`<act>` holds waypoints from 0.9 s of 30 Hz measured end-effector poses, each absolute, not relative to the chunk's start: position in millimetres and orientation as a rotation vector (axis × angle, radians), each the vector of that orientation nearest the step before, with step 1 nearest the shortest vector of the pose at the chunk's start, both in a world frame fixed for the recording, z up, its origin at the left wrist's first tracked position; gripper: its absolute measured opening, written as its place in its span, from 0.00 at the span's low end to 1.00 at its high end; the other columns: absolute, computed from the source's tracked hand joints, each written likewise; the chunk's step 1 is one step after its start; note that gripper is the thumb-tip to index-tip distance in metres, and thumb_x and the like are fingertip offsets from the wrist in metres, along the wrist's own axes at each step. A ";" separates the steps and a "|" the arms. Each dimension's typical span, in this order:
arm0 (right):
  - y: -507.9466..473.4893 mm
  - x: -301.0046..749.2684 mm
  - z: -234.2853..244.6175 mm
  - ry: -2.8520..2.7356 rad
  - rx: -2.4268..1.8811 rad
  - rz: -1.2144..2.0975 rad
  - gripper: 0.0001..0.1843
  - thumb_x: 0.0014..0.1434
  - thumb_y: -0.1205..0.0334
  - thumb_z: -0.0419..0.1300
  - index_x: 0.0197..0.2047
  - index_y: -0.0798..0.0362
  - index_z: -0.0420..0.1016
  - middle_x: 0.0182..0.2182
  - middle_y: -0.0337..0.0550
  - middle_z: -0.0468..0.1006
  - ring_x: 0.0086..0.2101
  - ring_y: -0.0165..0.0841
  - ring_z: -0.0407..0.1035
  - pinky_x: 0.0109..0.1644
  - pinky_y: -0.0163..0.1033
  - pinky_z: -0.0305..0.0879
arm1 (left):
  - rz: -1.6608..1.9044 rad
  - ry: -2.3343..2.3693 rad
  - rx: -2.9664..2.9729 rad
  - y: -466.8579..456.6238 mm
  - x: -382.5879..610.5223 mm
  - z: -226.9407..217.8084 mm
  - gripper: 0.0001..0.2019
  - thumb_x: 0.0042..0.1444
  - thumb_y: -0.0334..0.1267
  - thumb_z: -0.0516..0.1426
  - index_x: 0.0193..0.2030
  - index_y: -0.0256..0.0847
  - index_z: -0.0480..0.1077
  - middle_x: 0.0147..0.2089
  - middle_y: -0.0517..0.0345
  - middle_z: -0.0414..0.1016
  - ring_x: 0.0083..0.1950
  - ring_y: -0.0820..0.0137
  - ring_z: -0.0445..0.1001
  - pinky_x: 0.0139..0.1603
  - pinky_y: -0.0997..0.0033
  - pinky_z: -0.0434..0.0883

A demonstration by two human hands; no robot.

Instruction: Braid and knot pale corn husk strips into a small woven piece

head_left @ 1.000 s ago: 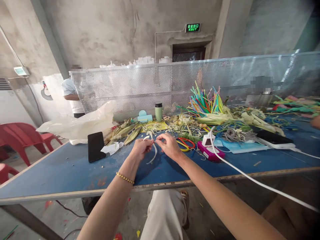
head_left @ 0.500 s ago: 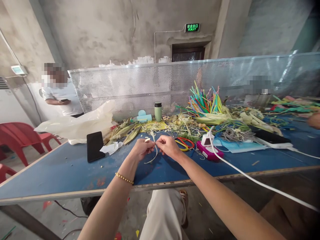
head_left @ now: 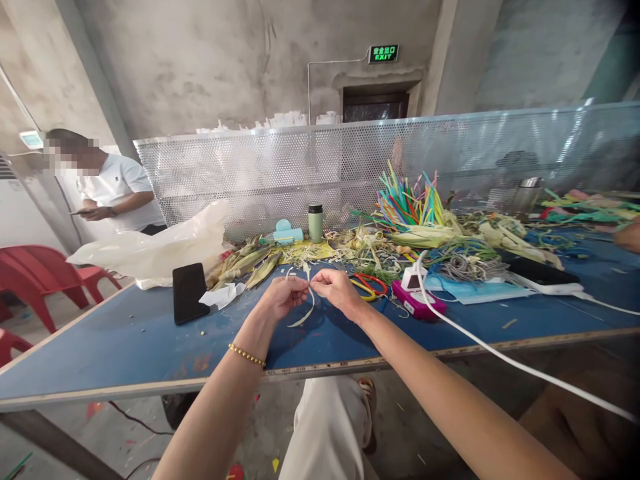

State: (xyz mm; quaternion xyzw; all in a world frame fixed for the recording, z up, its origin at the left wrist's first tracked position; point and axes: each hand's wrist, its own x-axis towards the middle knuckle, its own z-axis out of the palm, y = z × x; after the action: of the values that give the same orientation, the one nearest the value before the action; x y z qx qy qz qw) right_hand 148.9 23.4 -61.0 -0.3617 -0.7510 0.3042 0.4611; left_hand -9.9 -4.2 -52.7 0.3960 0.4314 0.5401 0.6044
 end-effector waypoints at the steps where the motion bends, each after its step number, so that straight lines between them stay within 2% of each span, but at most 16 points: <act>1: 24.0 148.9 -61.5 -1.854 -0.886 0.744 0.10 0.49 0.58 0.60 0.25 0.57 0.74 0.19 0.35 0.67 0.21 0.25 0.56 0.26 0.32 0.51 | 1.247 0.996 0.917 -4.2 -9.9 -52.6 0.04 0.46 0.21 0.59 0.23 0.30 0.72 0.20 0.55 0.71 0.19 0.76 0.69 0.22 0.78 0.65; 12: 23.0 149.4 -60.8 -1.886 -0.877 0.695 0.11 0.51 0.56 0.61 0.25 0.56 0.73 0.18 0.35 0.66 0.21 0.25 0.56 0.24 0.32 0.50 | 1.264 0.967 0.949 -4.4 -10.7 -52.8 0.04 0.44 0.22 0.60 0.23 0.30 0.72 0.20 0.55 0.71 0.19 0.76 0.69 0.23 0.78 0.64; 18: 19.3 150.7 -58.6 -1.740 -0.851 1.011 0.16 0.54 0.48 0.62 0.28 0.54 0.70 0.11 0.29 0.60 0.13 0.24 0.52 0.16 0.31 0.48 | 1.264 0.938 1.060 -5.6 -9.5 -54.5 0.05 0.41 0.26 0.65 0.22 0.32 0.72 0.21 0.56 0.71 0.21 0.76 0.68 0.25 0.76 0.65; 23: 19.9 152.4 -57.8 -1.603 -0.758 1.279 0.16 0.48 0.51 0.66 0.30 0.54 0.69 0.17 0.30 0.65 0.13 0.21 0.53 0.13 0.30 0.47 | 1.217 0.874 1.149 -8.3 -6.5 -55.7 0.09 0.39 0.31 0.69 0.24 0.30 0.74 0.22 0.56 0.72 0.23 0.76 0.69 0.27 0.74 0.66; 27: 21.1 151.9 -57.9 -1.569 -0.737 1.291 0.15 0.48 0.53 0.66 0.29 0.55 0.68 0.18 0.30 0.66 0.12 0.20 0.53 0.13 0.29 0.47 | 1.207 0.835 1.140 -9.8 -5.8 -55.0 0.13 0.38 0.36 0.72 0.24 0.31 0.74 0.22 0.57 0.70 0.24 0.77 0.68 0.28 0.74 0.65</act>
State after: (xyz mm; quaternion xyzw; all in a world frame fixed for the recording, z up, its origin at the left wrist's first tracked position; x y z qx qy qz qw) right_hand 151.9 21.1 -57.9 -0.3008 -0.6406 0.5268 0.4708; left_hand -5.8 -9.8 -55.0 0.4913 0.3601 0.5202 0.5986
